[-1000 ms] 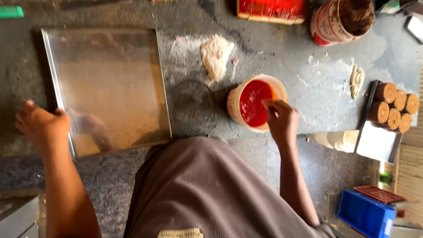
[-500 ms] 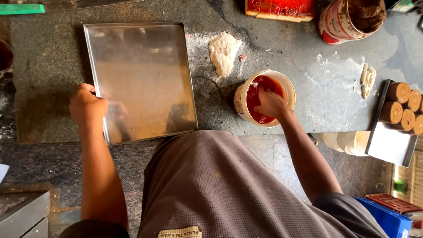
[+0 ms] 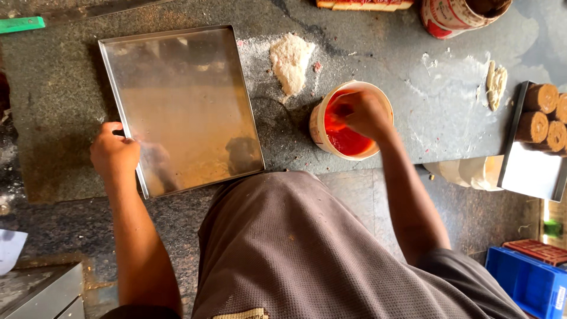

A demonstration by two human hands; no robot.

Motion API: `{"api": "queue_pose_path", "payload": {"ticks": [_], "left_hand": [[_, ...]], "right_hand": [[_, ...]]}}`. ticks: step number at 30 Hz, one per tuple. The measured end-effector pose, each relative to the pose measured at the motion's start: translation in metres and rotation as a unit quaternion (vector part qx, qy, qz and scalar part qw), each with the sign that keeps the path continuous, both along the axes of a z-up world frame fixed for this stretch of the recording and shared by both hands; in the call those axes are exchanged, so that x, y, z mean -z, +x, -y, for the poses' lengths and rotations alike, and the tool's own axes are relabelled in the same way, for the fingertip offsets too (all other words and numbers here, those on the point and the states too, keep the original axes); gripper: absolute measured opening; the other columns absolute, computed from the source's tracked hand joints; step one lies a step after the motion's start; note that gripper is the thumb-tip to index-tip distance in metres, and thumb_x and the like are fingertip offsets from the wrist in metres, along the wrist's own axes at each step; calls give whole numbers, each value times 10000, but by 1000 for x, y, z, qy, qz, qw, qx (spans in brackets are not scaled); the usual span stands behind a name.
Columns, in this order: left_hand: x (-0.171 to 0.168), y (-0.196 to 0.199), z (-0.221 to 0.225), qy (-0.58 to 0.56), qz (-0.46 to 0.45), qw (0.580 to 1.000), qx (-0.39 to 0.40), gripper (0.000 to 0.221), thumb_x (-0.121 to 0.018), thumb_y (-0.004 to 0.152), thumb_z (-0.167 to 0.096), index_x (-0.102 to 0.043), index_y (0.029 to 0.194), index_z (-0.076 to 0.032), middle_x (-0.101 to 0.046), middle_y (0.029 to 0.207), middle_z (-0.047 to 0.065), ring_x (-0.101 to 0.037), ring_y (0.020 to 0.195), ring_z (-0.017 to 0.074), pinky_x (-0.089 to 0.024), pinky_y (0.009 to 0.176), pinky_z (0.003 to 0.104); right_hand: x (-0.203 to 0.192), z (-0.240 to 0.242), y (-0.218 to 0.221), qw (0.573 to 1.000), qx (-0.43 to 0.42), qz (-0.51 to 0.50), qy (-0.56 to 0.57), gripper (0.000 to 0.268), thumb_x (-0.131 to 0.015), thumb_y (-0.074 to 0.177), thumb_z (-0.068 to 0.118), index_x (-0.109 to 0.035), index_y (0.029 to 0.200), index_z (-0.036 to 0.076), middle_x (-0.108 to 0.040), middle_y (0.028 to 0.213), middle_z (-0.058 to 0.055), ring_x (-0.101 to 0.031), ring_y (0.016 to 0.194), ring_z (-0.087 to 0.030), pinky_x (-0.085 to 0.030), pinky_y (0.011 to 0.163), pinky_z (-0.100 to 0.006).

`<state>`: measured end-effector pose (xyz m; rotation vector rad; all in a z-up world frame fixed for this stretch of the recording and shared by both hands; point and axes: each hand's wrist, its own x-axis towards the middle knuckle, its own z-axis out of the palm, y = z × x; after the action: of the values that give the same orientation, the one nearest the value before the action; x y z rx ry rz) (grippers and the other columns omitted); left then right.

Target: The person pours liquid from a bottle into a container and then dips rectangular cake pieces into the liquid before placing them onto a metal tray.

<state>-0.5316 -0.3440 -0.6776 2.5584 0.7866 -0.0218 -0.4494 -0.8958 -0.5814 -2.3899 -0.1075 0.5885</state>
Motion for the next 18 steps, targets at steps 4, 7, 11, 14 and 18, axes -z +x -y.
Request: {"api": "queue_pose_path", "payload": {"ticks": [4,7,11,14,18], "left_hand": [[-6,-4,2,-16,12,1000,9,378,-711,856,-50,-685,1227,-114,-751,1001,120,-710,955,347,-540,818,480],[-12,-4,10,-32,-15,999,-16,361,-713,900,-87,-683,1256,-140,-738,1020,101,-697,996,334,-530,885,473],[-27,7,30,19,165,984,57,409,-776,911,-95,-642,1298,-83,-680,1161,152,-578,1180,377,-456,1012,493],[-45,14,57,0,219,971,98,409,-774,952,-105,-617,1327,-66,-606,1299,202,-503,1266,408,-428,1048,501],[-62,28,100,-54,260,948,175,371,-737,977,-91,-596,1319,-77,-604,1314,185,-510,1261,373,-428,1091,484]], "right_hand": [[-62,19,-14,993,68,30,95,152,-712,954,34,-760,1099,28,-786,970,-67,-777,901,-132,-663,813,-296],[-78,23,-22,995,37,73,53,216,-741,914,49,-762,1129,38,-782,1079,-70,-762,974,-141,-642,889,-291],[-42,3,-20,1000,-5,10,17,303,-694,884,97,-762,1178,74,-767,1153,-85,-737,1023,-202,-572,953,-355],[4,-11,-9,987,-126,55,-81,299,-644,962,192,-733,1220,69,-710,1201,-163,-687,1059,-331,-527,977,-442],[40,-2,-1,967,-176,96,-158,350,-615,892,147,-697,1219,53,-684,1194,-191,-667,1067,-367,-508,979,-471]]}}
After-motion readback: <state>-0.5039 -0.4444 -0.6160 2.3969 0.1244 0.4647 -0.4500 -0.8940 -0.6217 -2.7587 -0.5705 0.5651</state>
